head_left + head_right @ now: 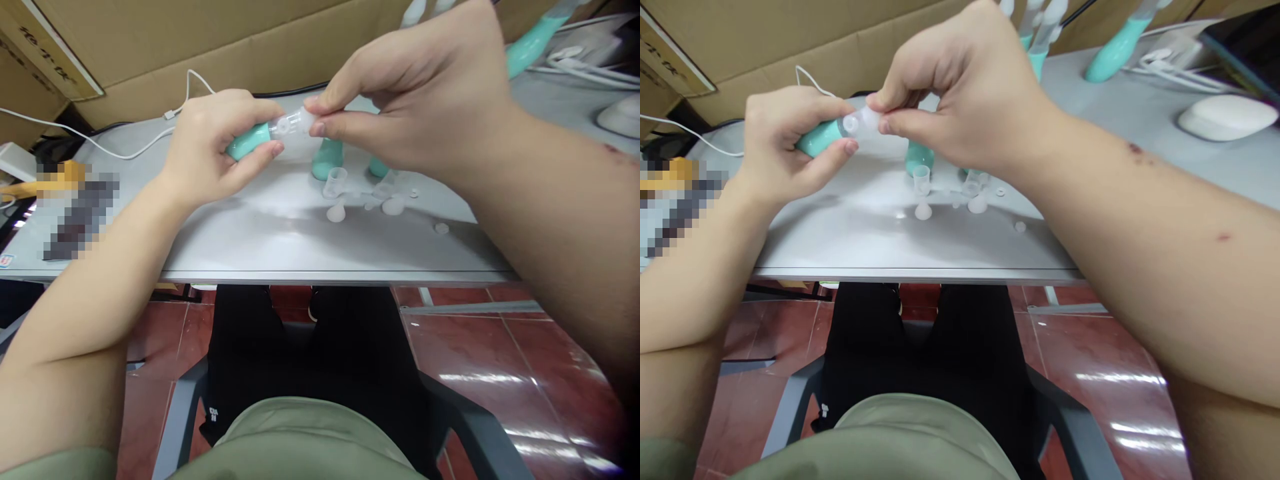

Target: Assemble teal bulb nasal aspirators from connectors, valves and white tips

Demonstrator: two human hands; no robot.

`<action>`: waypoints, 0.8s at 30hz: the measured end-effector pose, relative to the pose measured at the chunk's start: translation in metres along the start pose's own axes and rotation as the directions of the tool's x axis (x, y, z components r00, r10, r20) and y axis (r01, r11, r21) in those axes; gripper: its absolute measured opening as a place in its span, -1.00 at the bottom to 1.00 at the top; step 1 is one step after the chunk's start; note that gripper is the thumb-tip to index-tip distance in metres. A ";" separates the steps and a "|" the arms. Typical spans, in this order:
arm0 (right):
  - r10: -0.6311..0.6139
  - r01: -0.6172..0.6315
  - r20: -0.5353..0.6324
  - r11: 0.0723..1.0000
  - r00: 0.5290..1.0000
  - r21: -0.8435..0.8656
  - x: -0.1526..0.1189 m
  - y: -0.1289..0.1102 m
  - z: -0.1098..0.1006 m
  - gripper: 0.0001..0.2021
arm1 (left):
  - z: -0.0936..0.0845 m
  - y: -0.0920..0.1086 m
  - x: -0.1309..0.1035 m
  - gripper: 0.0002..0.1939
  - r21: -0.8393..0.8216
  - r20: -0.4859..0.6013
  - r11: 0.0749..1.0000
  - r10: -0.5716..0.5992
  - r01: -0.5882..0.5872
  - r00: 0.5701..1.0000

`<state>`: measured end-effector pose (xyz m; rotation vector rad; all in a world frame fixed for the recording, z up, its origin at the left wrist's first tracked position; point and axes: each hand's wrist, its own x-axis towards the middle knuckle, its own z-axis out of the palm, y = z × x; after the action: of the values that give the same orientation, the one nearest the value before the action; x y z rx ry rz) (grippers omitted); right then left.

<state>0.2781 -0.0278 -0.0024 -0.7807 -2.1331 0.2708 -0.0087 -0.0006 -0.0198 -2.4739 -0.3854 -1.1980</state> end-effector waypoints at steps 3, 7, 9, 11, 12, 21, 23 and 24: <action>0.014 -0.014 -0.008 1.000 1.000 0.008 0.000 0.001 0.001 -0.60 | 0.000 -0.002 0.000 -0.74 -0.013 0.010 0.999 0.031 -0.031 0.999; 0.004 -0.004 -0.002 0.999 1.000 0.048 0.000 -0.001 0.002 -0.54 | -0.002 -0.001 -0.001 -0.69 0.029 0.016 0.999 0.031 -0.032 0.999; -0.013 0.013 0.001 0.997 1.000 0.073 0.001 -0.003 0.003 -0.59 | -0.001 0.000 -0.002 -0.69 0.040 0.015 0.999 0.012 -0.013 1.000; -0.038 0.039 -0.010 0.993 0.999 0.108 0.001 -0.005 0.003 -0.68 | 0.002 0.000 -0.003 -0.65 0.034 -0.014 0.999 0.014 -0.014 1.000; -0.047 0.048 -0.015 0.991 0.999 0.123 0.001 -0.005 0.003 -0.72 | 0.004 -0.001 -0.003 -0.62 0.025 -0.038 1.000 0.020 -0.019 0.999; -0.063 0.063 -0.011 0.993 0.998 0.103 0.001 -0.008 0.006 -0.85 | -0.002 0.010 -0.002 -0.75 -0.021 -0.001 0.997 -0.076 0.076 0.997; -0.064 0.065 -0.015 0.992 0.998 0.106 0.001 -0.010 0.007 -0.87 | -0.004 0.012 -0.001 -0.72 -0.044 -0.034 0.998 -0.045 0.044 0.998; -0.062 0.063 -0.019 0.993 0.998 0.103 0.002 -0.012 0.006 -0.88 | -0.004 0.012 -0.001 -0.69 -0.052 -0.044 0.998 -0.038 0.036 0.998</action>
<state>0.2671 -0.0355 -0.0001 -0.6527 -2.1063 0.3383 -0.0076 -0.0130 -0.0205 -2.4885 -0.3942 -1.2920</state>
